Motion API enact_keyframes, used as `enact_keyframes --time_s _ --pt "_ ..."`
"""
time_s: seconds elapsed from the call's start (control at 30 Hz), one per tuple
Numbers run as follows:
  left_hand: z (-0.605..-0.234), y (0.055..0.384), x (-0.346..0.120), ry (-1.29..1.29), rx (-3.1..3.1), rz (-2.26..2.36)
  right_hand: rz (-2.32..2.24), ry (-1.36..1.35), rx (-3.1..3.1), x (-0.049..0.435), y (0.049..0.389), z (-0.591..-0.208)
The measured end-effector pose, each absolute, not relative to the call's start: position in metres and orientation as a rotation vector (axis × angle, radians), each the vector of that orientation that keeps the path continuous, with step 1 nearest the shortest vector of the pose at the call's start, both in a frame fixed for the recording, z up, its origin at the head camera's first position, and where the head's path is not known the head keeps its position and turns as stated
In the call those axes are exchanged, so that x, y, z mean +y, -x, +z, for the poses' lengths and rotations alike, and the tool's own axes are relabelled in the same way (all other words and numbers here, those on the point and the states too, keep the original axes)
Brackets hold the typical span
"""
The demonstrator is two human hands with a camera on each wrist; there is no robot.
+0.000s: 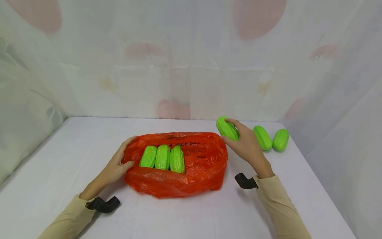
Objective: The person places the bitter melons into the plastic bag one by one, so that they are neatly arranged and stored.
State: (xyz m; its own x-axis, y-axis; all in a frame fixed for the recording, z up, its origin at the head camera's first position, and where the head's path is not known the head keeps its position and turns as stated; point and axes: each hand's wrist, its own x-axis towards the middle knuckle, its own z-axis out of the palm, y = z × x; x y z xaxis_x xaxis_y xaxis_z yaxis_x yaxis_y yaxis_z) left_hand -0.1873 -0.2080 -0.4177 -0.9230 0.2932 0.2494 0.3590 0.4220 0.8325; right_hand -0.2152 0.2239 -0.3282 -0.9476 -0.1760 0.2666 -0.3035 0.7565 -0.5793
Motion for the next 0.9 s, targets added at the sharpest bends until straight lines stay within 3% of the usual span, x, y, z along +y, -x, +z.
enact_keyframes --time_s 0.9 --pt "-0.416 0.186 -0.207 0.601 -2.581 -1.556 1.08 -0.557 -2.713 0.18 0.204 -0.328"
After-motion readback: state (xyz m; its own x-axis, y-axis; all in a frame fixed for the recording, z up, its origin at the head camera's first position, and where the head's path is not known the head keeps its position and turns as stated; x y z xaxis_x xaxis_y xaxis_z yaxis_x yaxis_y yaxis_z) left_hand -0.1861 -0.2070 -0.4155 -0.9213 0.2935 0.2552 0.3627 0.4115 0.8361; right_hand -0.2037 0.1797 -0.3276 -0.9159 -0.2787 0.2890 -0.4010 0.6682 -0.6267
